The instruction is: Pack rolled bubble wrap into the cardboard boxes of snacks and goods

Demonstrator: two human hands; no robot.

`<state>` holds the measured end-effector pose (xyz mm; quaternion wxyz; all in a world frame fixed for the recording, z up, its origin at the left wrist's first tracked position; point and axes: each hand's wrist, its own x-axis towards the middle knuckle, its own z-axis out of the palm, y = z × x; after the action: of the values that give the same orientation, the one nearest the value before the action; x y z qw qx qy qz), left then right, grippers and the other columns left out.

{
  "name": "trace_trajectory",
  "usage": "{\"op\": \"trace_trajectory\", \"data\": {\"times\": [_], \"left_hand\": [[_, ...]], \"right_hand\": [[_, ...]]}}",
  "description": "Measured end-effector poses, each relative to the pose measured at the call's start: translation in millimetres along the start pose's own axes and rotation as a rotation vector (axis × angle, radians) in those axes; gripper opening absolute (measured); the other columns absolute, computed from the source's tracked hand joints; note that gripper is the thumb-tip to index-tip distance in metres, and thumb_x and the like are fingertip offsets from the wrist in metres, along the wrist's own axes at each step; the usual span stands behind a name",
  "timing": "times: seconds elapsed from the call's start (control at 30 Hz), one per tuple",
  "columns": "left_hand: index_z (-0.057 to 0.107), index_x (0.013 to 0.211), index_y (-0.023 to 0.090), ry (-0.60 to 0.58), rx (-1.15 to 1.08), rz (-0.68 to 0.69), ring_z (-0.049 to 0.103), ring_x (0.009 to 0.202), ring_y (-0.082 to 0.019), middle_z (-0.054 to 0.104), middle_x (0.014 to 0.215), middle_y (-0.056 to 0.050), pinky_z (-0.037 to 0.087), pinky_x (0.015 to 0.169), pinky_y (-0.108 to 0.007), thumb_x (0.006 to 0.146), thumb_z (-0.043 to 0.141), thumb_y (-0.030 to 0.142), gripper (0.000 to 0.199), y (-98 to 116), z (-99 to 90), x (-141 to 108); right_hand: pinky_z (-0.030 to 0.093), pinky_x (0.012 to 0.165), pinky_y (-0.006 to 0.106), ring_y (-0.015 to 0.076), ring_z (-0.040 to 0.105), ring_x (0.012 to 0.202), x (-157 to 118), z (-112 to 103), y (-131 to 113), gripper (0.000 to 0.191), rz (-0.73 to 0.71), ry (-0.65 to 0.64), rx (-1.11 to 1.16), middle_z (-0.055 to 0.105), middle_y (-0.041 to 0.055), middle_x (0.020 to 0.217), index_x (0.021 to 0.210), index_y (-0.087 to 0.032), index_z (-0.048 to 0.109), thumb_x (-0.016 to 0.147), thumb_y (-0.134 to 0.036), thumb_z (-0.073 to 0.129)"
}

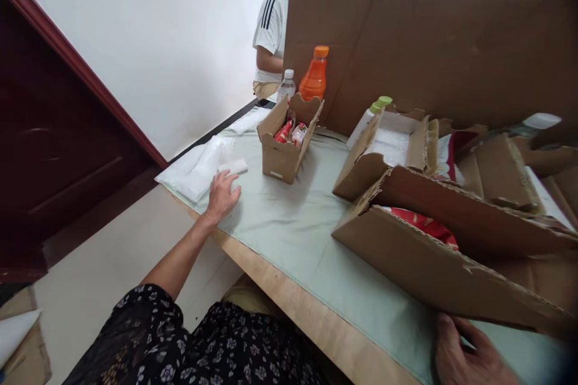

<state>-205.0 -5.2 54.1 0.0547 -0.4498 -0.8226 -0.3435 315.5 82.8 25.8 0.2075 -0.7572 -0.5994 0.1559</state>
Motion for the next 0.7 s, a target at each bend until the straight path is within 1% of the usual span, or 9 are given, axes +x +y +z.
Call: {"op": "trace_trajectory", "data": {"times": [0.1, 0.17, 0.2, 0.3, 0.37, 0.43, 0.5, 0.57, 0.7], "left_hand": [[0.066, 0.132, 0.016, 0.140, 0.106, -0.080, 0.049, 0.142, -0.039, 0.055, 0.150, -0.020, 0.038, 0.122, -0.058, 0.085, 0.065, 0.020, 0.048, -15.9, -13.4, 21.7], [0.063, 0.137, 0.014, 0.216, 0.168, -0.139, 0.046, 0.145, -0.040, 0.051, 0.154, -0.021, 0.036, 0.123, -0.057, 0.086, 0.066, 0.023, 0.052, -19.6, -16.4, 31.4], [0.064, 0.136, 0.014, 0.225, 0.182, -0.160, 0.045, 0.146, -0.040, 0.050, 0.155, -0.022, 0.035, 0.123, -0.056, 0.086, 0.066, 0.024, 0.050, -20.2, -16.1, 35.4], [0.074, 0.120, 0.019, 0.162, 0.194, -0.162, 0.044, 0.147, -0.039, 0.049, 0.157, -0.018, 0.036, 0.123, -0.055, 0.088, 0.064, 0.024, 0.034, -20.4, -10.2, 45.2], [0.076, 0.114, 0.022, 0.110, 0.205, -0.158, 0.043, 0.148, -0.039, 0.048, 0.159, -0.015, 0.036, 0.122, -0.056, 0.088, 0.064, 0.024, 0.029, -21.3, -5.0, 50.3], [0.075, 0.118, 0.020, 0.075, 0.219, -0.192, 0.044, 0.147, -0.040, 0.052, 0.156, -0.017, 0.036, 0.121, -0.058, 0.087, 0.064, 0.024, 0.033, -23.4, -1.1, 54.6], [0.072, 0.123, 0.016, 0.046, 0.218, -0.226, 0.050, 0.142, -0.042, 0.061, 0.146, -0.021, 0.038, 0.118, -0.059, 0.085, 0.064, 0.022, 0.040, -25.4, 0.3, 57.9], [0.070, 0.126, 0.013, 0.033, 0.206, -0.219, 0.055, 0.138, -0.041, 0.067, 0.137, -0.023, 0.040, 0.117, -0.058, 0.084, 0.062, 0.020, 0.044, -26.1, -1.0, 59.9], [0.064, 0.133, 0.012, 0.093, 0.181, -0.164, 0.053, 0.143, -0.035, 0.064, 0.144, -0.021, 0.036, 0.122, -0.052, 0.086, 0.056, 0.018, 0.048, -22.2, -13.4, 61.1]], "right_hand": [[0.047, 0.069, 0.049, 0.0425, 0.066, 0.082, 4.7, 4.0, 5.8, 0.037, 0.117, 0.020, 0.067, 0.062, 0.0103, 0.068, 0.079, -0.034, 0.056, 0.072, -0.070, 0.049], [0.045, 0.068, 0.050, 0.0425, 0.064, 0.079, 6.9, 5.3, 6.9, 0.034, 0.139, 0.015, 0.088, 0.061, 0.0100, 0.067, 0.078, -0.036, 0.055, 0.070, -0.069, 0.051], [0.044, 0.069, 0.050, 0.0424, 0.063, 0.078, 7.3, 5.5, 6.7, 0.033, 0.143, 0.018, 0.096, 0.061, 0.0100, 0.066, 0.076, -0.037, 0.055, 0.069, -0.069, 0.052], [0.043, 0.072, 0.051, 0.0423, 0.062, 0.078, 5.7, 4.4, 3.2, 0.027, 0.146, 0.048, 0.119, 0.059, 0.0105, 0.064, 0.071, -0.038, 0.052, 0.066, -0.065, 0.053], [0.042, 0.074, 0.051, 0.0424, 0.062, 0.078, 3.3, 2.2, -1.1, 0.024, 0.142, 0.056, 0.123, 0.057, 0.0105, 0.063, 0.069, -0.039, 0.050, 0.064, -0.062, 0.053], [0.042, 0.075, 0.051, 0.0426, 0.063, 0.080, 0.9, -0.6, -5.9, 0.021, 0.139, 0.060, 0.121, 0.055, 0.0101, 0.061, 0.068, -0.040, 0.048, 0.063, -0.060, 0.052], [0.042, 0.076, 0.051, 0.0428, 0.064, 0.081, -0.6, -3.0, -10.2, 0.019, 0.139, 0.058, 0.117, 0.053, 0.0095, 0.059, 0.066, -0.040, 0.047, 0.062, -0.058, 0.052], [0.043, 0.077, 0.051, 0.0427, 0.065, 0.082, -0.9, -4.3, -12.8, 0.018, 0.141, 0.057, 0.129, 0.052, 0.0087, 0.058, 0.066, -0.040, 0.048, 0.062, -0.057, 0.052], [0.044, 0.076, 0.050, 0.0419, 0.066, 0.080, 1.3, -3.6, -11.9, 0.022, 0.136, 0.079, 0.161, 0.053, 0.0072, 0.056, 0.065, -0.038, 0.051, 0.062, -0.059, 0.054]]}}
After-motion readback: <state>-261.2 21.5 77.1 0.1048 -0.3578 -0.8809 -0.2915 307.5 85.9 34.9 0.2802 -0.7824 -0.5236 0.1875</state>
